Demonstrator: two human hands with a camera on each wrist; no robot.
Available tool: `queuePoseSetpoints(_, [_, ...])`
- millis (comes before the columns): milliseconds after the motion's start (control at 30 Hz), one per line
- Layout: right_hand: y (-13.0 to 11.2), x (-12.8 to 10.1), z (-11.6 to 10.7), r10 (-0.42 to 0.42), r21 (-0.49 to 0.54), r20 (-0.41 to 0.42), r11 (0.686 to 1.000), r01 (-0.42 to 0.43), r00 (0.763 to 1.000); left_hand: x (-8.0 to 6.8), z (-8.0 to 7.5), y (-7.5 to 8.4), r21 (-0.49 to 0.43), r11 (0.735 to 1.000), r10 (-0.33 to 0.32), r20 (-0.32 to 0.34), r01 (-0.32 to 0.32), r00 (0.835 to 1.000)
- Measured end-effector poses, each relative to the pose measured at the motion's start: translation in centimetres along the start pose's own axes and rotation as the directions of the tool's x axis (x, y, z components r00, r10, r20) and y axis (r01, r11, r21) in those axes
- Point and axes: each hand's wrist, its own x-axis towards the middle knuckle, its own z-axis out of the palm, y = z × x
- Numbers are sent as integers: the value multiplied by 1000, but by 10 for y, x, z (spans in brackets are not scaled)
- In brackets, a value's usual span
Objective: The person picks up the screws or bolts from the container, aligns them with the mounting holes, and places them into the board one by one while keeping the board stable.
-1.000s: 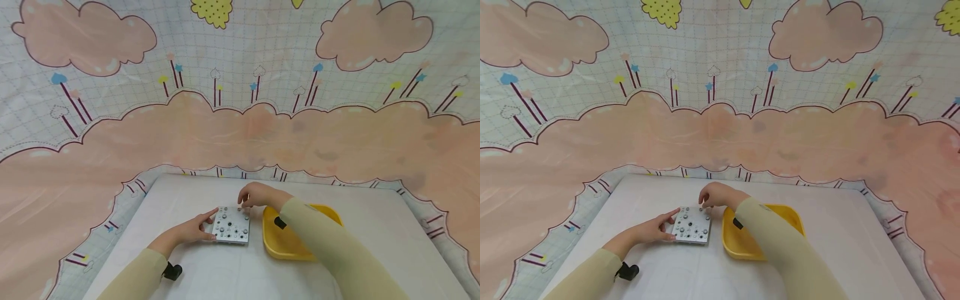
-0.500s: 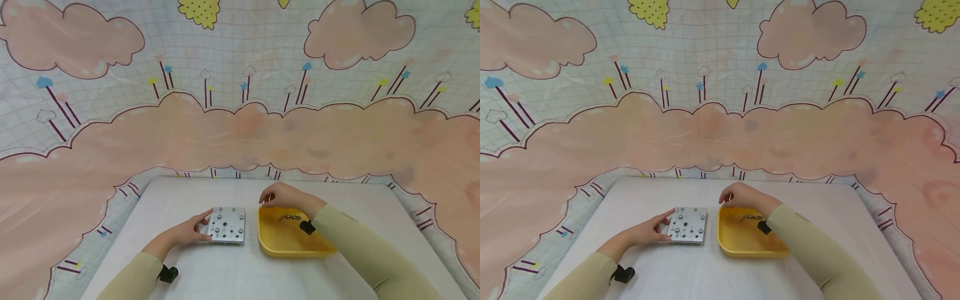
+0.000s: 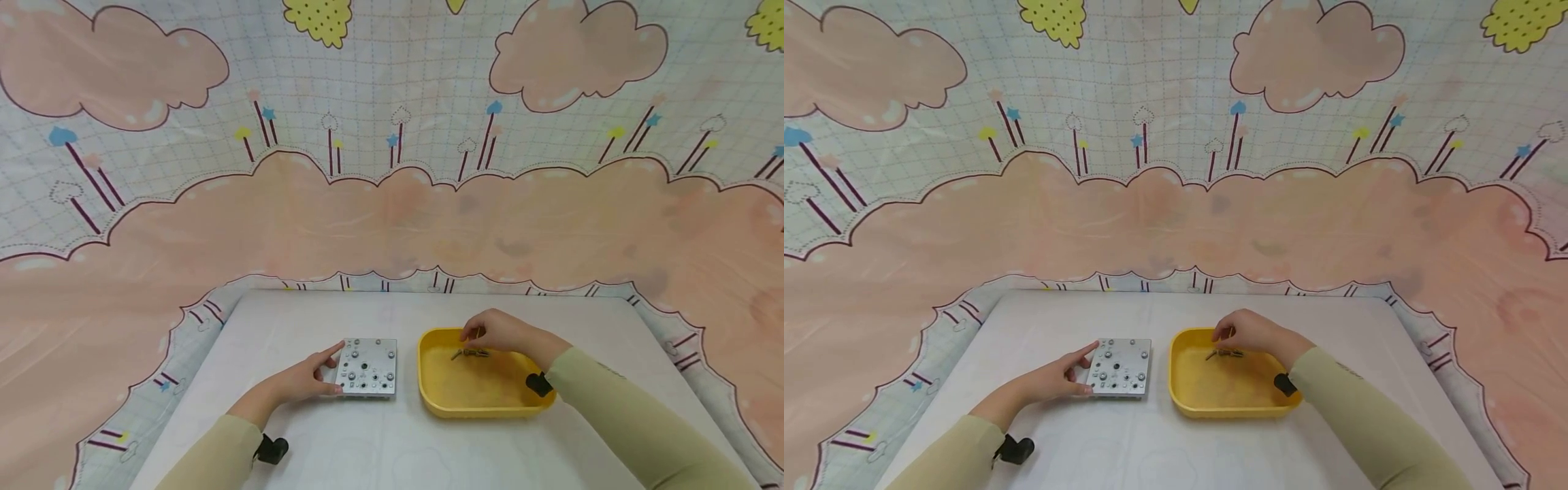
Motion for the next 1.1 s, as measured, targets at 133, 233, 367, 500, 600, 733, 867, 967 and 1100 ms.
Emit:
queuePoseSetpoints(133, [5, -3, 1, 44, -55, 24, 998, -42, 999, 0, 0, -2, 1, 1000, -5, -1, 5, 1000])
queuePoseSetpoints(233, [9, -4, 3, 89, -77, 54, 993, -84, 995, -1, 1, -2, 6, 1000, 2, 0, -2, 1000])
queuePoseSetpoints(367, [14, -5, 7, 146, -94, 73, 986, -139, 987, 0, 1, -3, 3, 1000, -2, -4, 2, 1000])
queuePoseSetpoints(500, [17, -3, 10, 174, -146, 84, 976, -161, 981, 0, 1, -3, -3, 1000, -2, -4, 2, 1000])
queuePoseSetpoints(600, [17, -2, 12, 164, -206, 87, 968, -143, 983, 0, 1, -2, -2, 1000, 4, 0, -4, 1000])
queuePoseSetpoints(733, [18, 1, 16, 157, -279, 76, 951, -130, 985, 0, 0, -2, 1, 1000, 2, 2, -2, 1000])
queuePoseSetpoints(867, [18, 3, 19, 143, -348, 73, 931, -109, 987, -1, 0, -2, 5, 1000, 5, -2, -5, 1000])
queuePoseSetpoints(967, [17, 5, 20, 127, -381, 77, 921, -89, 989, -2, 0, -2, 4, 1000, 5, -5, -5, 1000])
queuePoseSetpoints(1100, [17, 7, 23, 143, -371, 79, 923, -104, 987, -2, 1, -1, -4, 1000, 3, -7, -3, 1000])
